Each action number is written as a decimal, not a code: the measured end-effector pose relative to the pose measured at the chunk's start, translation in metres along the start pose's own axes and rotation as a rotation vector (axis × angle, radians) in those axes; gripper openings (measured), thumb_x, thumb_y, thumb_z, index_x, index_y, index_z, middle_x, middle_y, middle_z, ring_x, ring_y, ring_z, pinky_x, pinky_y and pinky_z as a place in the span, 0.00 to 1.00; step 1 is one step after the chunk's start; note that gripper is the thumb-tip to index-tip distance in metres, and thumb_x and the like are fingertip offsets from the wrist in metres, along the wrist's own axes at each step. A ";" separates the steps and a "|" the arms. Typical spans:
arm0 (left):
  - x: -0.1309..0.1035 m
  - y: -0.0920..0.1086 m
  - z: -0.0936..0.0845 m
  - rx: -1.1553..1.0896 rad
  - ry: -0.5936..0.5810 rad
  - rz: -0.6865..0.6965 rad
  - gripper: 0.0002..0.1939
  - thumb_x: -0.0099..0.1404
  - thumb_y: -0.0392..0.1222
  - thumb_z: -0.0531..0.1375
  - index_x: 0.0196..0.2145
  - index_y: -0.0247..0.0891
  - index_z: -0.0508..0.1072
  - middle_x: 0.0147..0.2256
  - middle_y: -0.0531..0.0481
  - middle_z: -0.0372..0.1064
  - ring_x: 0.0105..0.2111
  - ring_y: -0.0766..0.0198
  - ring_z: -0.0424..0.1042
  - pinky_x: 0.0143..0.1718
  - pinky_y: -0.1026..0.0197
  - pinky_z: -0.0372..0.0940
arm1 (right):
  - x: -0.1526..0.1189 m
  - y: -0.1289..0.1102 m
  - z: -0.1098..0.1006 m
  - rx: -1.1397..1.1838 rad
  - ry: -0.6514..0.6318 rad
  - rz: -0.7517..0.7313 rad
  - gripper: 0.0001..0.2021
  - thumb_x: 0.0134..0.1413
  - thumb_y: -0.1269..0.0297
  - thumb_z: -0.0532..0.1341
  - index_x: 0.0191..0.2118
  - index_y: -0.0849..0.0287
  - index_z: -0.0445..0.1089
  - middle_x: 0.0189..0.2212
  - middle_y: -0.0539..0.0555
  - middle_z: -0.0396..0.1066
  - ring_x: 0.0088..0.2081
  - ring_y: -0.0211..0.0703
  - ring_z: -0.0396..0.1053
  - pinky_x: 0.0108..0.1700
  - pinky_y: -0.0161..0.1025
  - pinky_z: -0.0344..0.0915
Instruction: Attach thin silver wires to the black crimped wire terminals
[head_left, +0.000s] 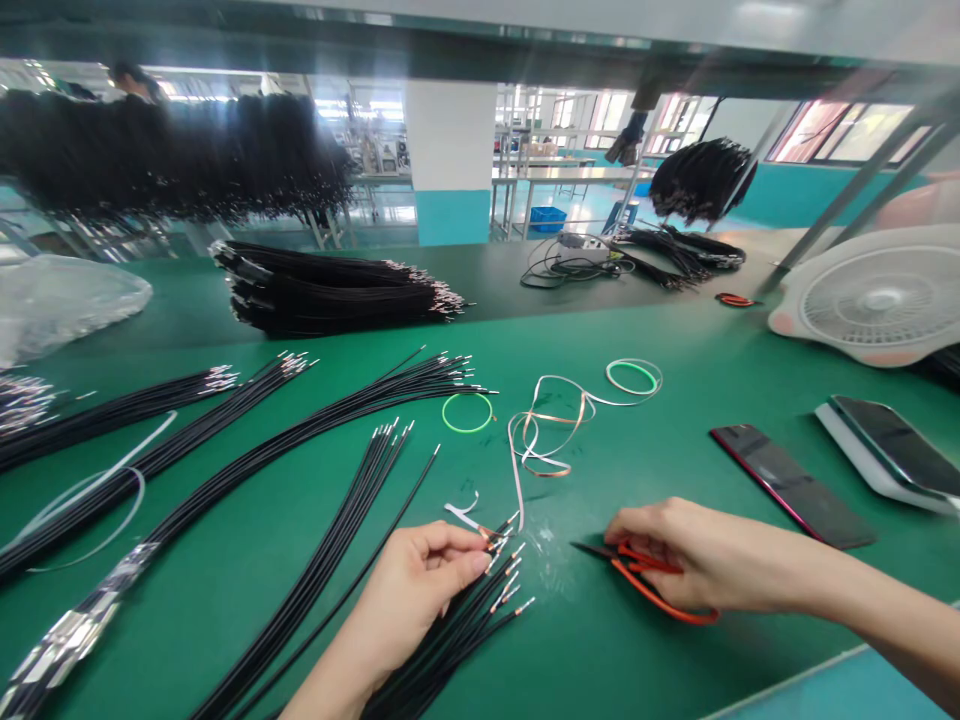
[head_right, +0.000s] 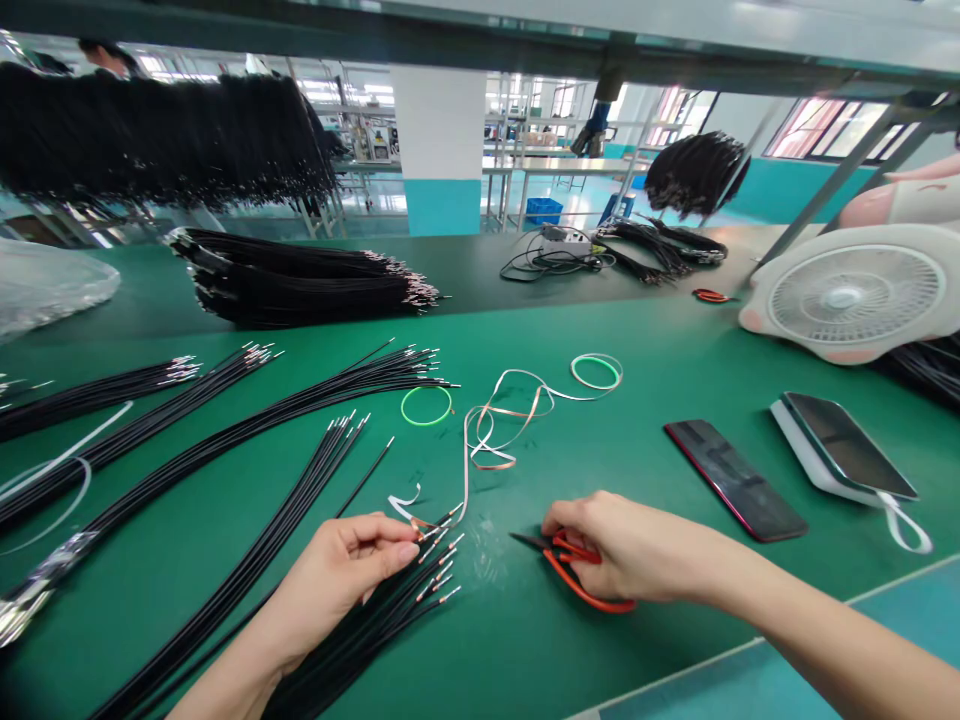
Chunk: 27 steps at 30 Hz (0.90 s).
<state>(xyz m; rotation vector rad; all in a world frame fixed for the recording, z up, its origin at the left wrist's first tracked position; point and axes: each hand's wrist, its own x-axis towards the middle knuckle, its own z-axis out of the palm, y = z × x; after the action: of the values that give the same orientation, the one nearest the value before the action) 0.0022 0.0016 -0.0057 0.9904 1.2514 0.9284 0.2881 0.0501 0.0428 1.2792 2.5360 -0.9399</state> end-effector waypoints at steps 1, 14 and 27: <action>0.000 -0.001 0.000 0.010 -0.013 0.007 0.11 0.51 0.45 0.70 0.30 0.36 0.80 0.38 0.45 0.78 0.19 0.74 0.62 0.22 0.67 0.58 | 0.002 -0.002 -0.002 0.022 -0.006 -0.022 0.19 0.48 0.78 0.57 0.46 0.57 0.70 0.27 0.49 0.69 0.27 0.38 0.65 0.27 0.33 0.60; 0.005 -0.007 -0.006 0.085 -0.103 -0.001 0.07 0.53 0.41 0.68 0.30 0.36 0.80 0.35 0.45 0.77 0.33 0.62 0.73 0.38 0.60 0.65 | 0.049 -0.035 0.011 -0.353 0.211 -0.339 0.16 0.52 0.48 0.64 0.35 0.57 0.70 0.29 0.48 0.63 0.27 0.37 0.64 0.24 0.32 0.54; 0.004 -0.003 -0.004 0.100 -0.118 -0.005 0.09 0.52 0.44 0.68 0.30 0.36 0.80 0.32 0.46 0.76 0.33 0.61 0.72 0.36 0.60 0.65 | 0.057 -0.042 0.012 -0.411 0.201 -0.379 0.13 0.53 0.52 0.65 0.33 0.57 0.70 0.30 0.48 0.67 0.27 0.36 0.67 0.22 0.33 0.51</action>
<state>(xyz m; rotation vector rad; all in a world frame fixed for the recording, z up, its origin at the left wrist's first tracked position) -0.0013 0.0048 -0.0102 1.1043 1.2098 0.7981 0.2185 0.0627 0.0310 0.8272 2.9821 -0.3112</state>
